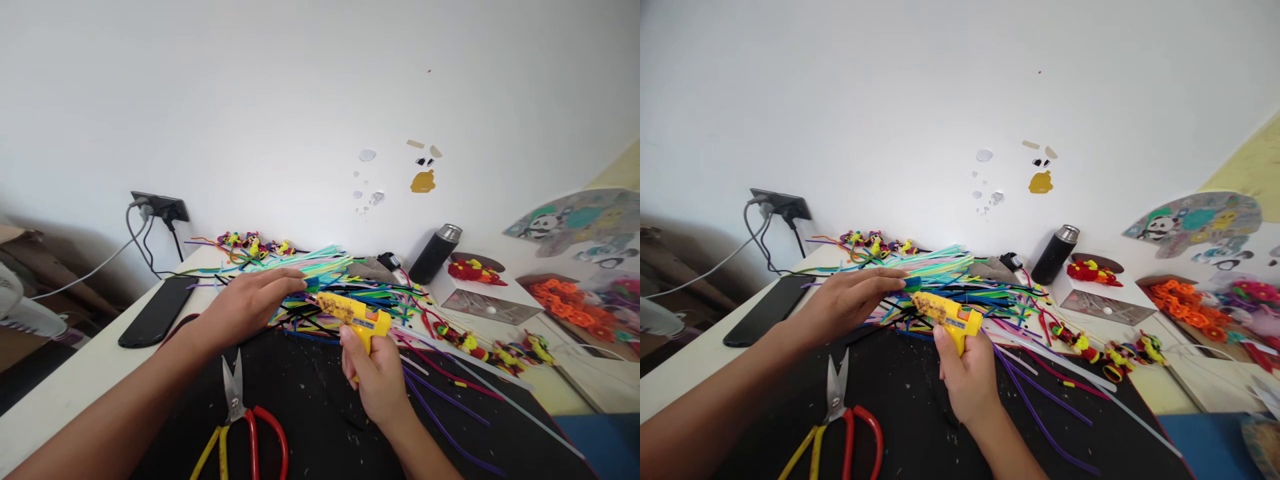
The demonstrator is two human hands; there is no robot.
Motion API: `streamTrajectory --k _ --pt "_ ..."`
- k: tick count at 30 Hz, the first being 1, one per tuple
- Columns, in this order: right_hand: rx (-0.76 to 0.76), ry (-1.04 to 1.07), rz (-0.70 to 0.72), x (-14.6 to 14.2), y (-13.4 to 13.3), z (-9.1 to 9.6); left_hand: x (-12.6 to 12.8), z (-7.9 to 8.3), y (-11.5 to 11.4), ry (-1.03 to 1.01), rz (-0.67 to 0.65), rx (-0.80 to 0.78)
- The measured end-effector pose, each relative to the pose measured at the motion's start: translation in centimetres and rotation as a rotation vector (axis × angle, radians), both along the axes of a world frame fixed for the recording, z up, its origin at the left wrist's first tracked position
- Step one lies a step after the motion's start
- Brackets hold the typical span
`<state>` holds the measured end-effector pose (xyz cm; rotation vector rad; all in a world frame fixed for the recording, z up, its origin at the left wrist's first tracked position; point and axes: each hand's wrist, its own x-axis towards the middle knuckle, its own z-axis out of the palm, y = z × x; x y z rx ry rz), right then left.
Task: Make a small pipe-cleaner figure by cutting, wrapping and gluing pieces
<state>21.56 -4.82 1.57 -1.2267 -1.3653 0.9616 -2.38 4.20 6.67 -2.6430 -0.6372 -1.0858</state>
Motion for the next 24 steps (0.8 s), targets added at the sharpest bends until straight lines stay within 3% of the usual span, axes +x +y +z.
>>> streamTrajectory --k 18,24 --pt "0.015 -0.013 -0.006 -0.03 -0.05 0.29 -0.15 -0.58 0.24 -0.03 -0.006 -0.052" --pt "0.035 -0.025 -0.036 -0.04 -0.05 -0.44 -0.12 -0.42 0.2 -0.04 -0.007 -0.048"
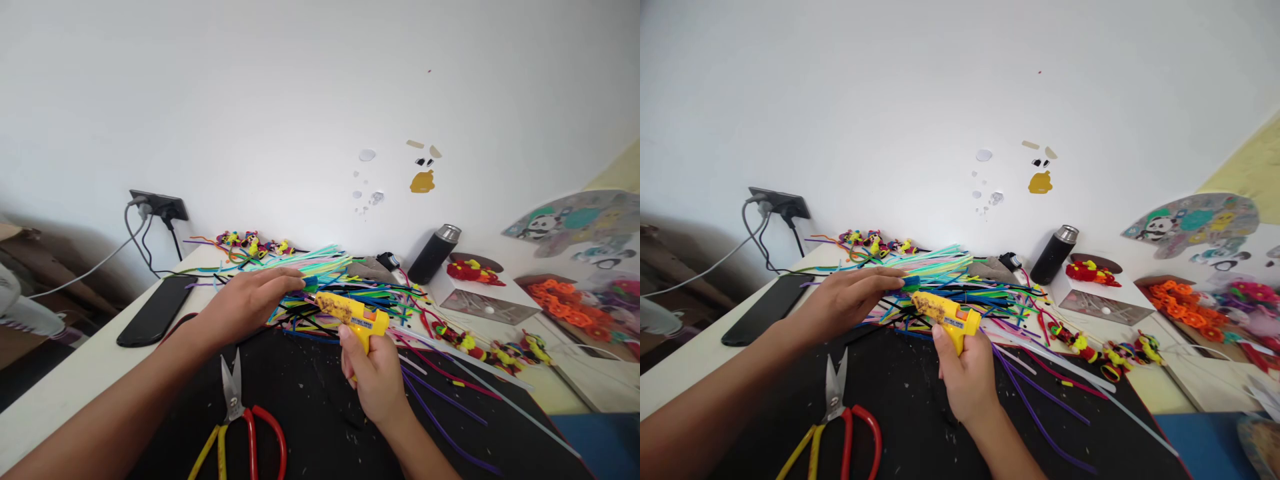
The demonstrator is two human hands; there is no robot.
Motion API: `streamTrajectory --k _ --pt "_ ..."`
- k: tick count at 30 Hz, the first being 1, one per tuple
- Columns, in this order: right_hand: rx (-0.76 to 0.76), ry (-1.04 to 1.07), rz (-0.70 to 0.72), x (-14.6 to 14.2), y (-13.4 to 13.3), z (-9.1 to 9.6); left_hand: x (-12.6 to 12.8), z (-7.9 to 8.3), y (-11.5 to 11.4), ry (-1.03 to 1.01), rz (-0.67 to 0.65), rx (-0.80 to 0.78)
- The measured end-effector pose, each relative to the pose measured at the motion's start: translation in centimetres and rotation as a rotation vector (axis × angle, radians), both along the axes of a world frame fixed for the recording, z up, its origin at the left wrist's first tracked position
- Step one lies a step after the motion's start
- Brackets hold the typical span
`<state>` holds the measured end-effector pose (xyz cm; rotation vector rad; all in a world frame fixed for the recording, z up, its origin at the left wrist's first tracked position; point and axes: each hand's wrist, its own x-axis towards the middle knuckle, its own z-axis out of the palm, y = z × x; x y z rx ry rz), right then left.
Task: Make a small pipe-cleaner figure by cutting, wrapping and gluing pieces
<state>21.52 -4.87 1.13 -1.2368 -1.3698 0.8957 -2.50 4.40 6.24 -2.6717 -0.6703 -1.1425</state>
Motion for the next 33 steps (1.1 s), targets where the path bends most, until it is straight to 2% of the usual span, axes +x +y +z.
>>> streamTrajectory --k 9,18,27,33 --pt "-0.01 -0.001 -0.008 0.0 0.1 -0.9 0.0 0.2 0.0 0.017 0.002 0.009" --pt "-0.018 -0.003 0.019 -0.1 0.0 0.2 0.1 0.3 0.0 -0.005 0.014 0.002" --pt "-0.022 -0.015 0.03 -0.1 -0.1 -0.1 0.4 0.5 -0.1 -0.027 0.021 -0.006" --pt "-0.017 0.01 -0.002 -0.1 0.1 -0.4 0.4 0.8 -0.3 -0.083 0.09 -0.182"
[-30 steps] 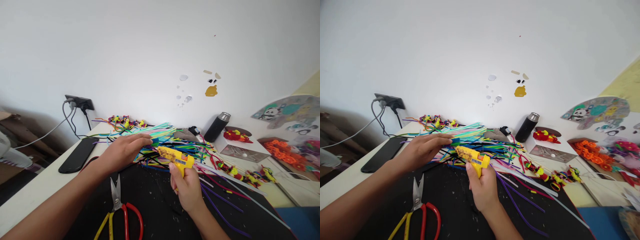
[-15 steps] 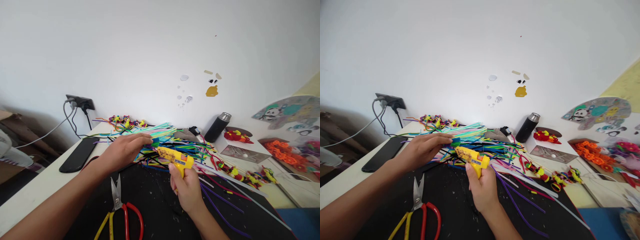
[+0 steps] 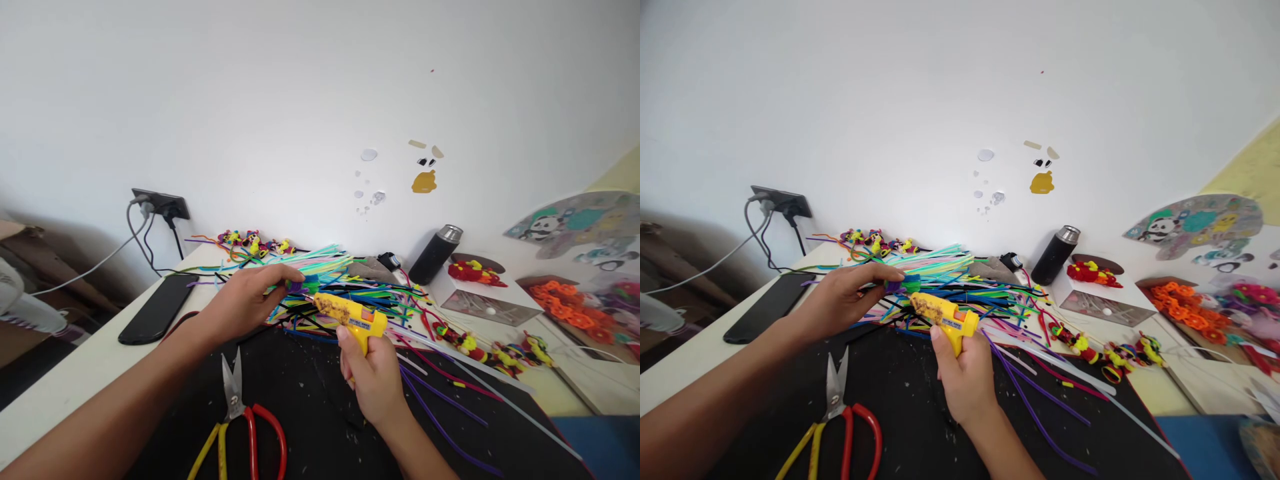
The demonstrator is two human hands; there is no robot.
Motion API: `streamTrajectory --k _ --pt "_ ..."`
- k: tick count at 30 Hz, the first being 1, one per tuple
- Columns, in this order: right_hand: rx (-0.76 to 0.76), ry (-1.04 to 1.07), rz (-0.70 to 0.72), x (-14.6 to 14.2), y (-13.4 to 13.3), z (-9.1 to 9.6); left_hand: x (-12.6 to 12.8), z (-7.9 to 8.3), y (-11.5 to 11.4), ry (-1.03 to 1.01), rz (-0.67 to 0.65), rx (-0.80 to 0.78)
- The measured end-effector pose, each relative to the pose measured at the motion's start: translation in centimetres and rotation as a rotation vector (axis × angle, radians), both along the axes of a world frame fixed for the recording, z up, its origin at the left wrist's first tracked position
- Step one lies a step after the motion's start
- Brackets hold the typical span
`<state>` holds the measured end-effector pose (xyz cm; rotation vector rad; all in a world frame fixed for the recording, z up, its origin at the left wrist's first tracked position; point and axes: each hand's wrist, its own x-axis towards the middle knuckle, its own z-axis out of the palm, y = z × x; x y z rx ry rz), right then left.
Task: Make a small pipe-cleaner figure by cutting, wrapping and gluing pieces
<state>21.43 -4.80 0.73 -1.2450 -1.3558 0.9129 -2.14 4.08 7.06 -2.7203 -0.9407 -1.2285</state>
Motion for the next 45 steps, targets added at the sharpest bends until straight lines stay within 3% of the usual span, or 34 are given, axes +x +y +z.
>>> streamTrajectory --k 5,9,15,20,29,45 --pt "-0.036 0.026 0.014 0.0 0.0 0.4 0.0 0.4 -0.2 -0.048 0.012 -0.167" --pt "-0.049 0.03 0.02 0.0 0.0 0.5 0.3 0.6 -0.4 -0.112 0.02 -0.389" --pt "-0.028 0.014 0.023 0.0 0.0 0.6 0.6 0.7 -0.2 -0.353 -0.166 -0.867" --pt "-0.026 0.027 0.021 0.0 0.0 0.9 0.5 0.8 0.0 -0.412 -0.218 -1.039" --pt "-0.039 0.046 0.031 0.1 0.0 1.0 0.5 0.7 0.0 -0.439 -0.219 -1.112" --pt "-0.092 0.087 0.058 0.0 0.1 1.0 0.5 1.0 0.0 -0.365 -0.163 -1.061"
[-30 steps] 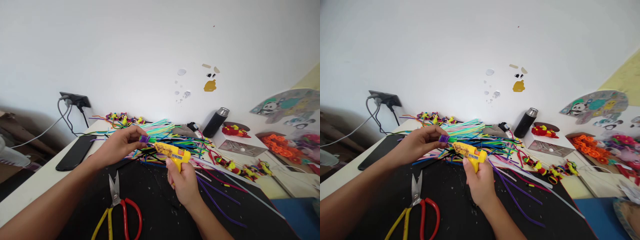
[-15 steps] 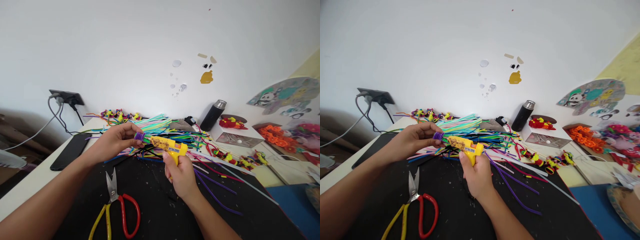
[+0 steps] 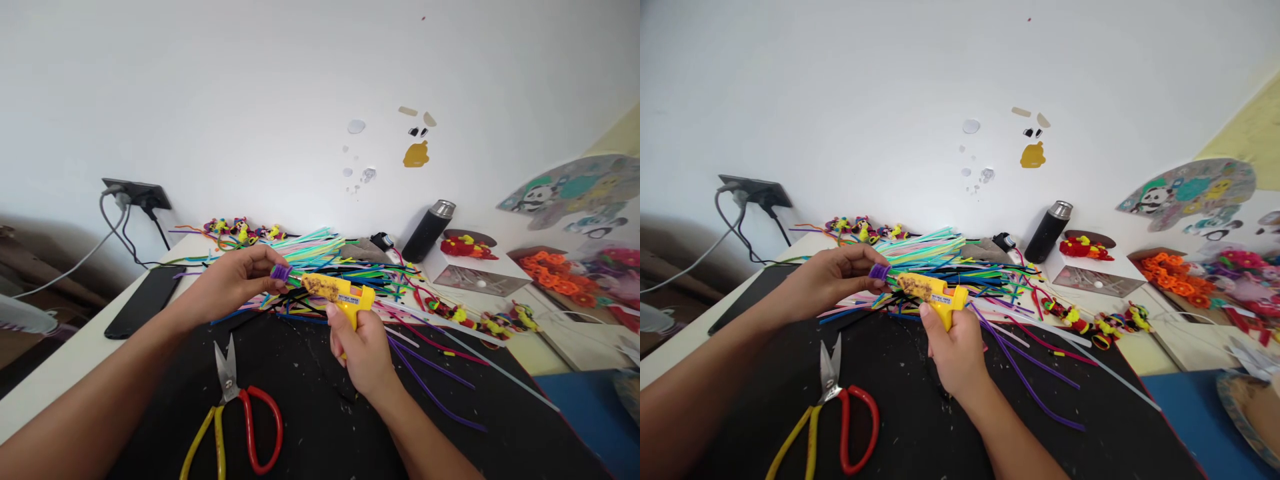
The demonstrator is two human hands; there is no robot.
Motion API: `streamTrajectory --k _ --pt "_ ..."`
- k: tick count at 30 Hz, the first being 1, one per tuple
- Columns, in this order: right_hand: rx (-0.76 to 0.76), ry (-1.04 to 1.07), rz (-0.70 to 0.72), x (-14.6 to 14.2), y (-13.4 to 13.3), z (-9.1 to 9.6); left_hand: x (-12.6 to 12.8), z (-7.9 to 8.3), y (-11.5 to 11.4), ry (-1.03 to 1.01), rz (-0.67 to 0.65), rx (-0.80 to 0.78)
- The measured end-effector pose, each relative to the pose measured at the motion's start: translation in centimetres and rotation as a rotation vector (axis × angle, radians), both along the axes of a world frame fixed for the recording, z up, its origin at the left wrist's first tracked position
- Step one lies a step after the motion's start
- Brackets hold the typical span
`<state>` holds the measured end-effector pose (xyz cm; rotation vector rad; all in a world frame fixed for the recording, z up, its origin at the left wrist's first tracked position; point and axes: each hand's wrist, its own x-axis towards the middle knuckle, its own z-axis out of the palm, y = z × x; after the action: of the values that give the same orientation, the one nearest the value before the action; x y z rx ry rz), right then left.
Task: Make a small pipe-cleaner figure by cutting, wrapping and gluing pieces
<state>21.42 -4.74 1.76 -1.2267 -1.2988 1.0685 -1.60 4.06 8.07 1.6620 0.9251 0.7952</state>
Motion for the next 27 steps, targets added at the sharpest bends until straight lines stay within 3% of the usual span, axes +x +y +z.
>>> streamTrajectory --k 12,16,21,27 --pt "-0.104 0.144 0.035 -0.23 0.21 0.28 0.11 -0.48 -0.01 0.035 0.066 0.139" --pt "-0.135 0.214 0.027 -0.33 0.41 0.58 -0.12 -0.49 0.02 0.151 0.103 0.3" --pt "-0.137 0.249 0.055 -0.28 0.39 0.6 -0.52 -0.29 -0.04 0.444 0.171 0.581" --pt "-0.13 0.226 0.055 -0.23 0.39 0.55 -0.61 -0.75 -0.14 0.577 0.167 0.743"
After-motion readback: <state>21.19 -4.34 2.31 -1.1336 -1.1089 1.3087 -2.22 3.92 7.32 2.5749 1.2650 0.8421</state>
